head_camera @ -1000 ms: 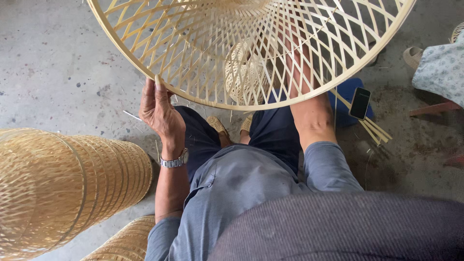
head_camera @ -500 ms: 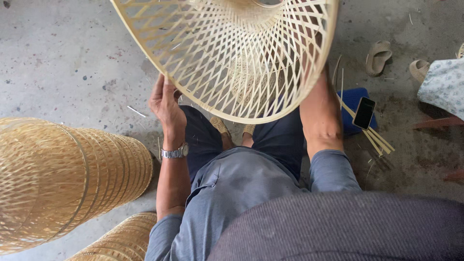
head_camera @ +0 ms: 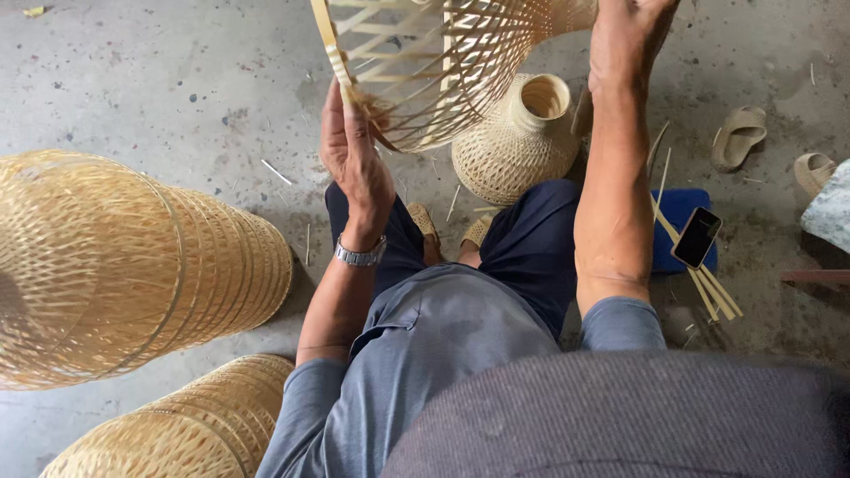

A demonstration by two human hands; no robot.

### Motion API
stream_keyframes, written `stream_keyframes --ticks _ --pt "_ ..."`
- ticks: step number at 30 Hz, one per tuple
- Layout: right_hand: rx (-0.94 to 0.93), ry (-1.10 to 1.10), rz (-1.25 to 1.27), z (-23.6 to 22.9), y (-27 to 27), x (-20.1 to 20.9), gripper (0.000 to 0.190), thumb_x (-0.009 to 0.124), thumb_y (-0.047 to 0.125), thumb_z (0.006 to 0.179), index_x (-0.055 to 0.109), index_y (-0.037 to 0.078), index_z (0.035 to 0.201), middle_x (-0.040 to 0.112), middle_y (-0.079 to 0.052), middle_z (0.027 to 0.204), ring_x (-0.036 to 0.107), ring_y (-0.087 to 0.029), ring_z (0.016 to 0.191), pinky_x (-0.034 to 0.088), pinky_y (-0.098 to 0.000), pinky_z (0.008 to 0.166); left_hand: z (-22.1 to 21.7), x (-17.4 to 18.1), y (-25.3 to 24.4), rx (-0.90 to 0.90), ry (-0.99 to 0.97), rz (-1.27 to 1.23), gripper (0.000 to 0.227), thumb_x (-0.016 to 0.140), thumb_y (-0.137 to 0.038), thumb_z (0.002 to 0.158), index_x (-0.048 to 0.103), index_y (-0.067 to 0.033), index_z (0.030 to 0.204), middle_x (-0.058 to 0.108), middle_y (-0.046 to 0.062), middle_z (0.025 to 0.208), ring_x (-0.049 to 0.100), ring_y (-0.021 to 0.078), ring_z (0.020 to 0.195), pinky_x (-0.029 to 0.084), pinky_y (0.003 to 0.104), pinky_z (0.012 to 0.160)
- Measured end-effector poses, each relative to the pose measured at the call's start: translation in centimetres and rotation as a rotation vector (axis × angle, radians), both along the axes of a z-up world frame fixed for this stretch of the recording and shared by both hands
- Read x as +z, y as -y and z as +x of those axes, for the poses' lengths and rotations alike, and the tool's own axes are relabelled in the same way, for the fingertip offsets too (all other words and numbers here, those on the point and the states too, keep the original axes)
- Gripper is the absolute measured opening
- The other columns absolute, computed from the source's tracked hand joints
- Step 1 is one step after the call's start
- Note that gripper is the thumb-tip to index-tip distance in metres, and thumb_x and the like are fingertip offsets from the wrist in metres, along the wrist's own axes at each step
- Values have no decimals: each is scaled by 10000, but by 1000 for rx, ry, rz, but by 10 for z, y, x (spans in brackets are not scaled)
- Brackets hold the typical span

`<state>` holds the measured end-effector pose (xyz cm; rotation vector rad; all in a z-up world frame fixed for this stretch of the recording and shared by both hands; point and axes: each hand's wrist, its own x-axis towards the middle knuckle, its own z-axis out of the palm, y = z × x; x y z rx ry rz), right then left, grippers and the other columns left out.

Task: The person constructs a bamboo basket by weaving strips together, cutting excess material with a small knife, and securing the base of the structure.

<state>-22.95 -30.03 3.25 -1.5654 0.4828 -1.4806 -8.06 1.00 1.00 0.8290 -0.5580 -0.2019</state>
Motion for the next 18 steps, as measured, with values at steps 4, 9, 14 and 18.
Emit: stream_keyframes --ticks 4,9,14,18 --pt "46 23 -127 -9 -20 25 352 798 83 1106 488 -4 963 453 -4 831 390 -128 737 375 -340 712 5 -5 11 126 38 -103 344 569 -178 1169 572 37 1437 639 19 922 556 41 804 477 201 729" --pt "218 -46 38 -40 -79 87 270 758 249 997 636 24 914 608 24 786 433 -65 525 335 -242 439 33 20 19 227 115 -186 382 577 -170 1120 550 23 1449 710 66 1092 610 81 852 528 238 752" --pt "251 -119 -181 -70 -106 111 398 743 294 1188 596 5 956 571 -52 772 487 -117 564 365 -272 482 57 48 15 89 152 -329 374 601 -103 1132 549 4 1487 708 56 1195 646 58 978 544 222 868" --pt "35 -163 -318 -93 -124 105 301 610 313 1190 681 24 1147 599 -73 780 493 -84 529 366 -260 484 68 55 15 -13 136 -367 295 609 -77 1146 591 36 1417 713 97 1300 664 71 1038 540 221 925"
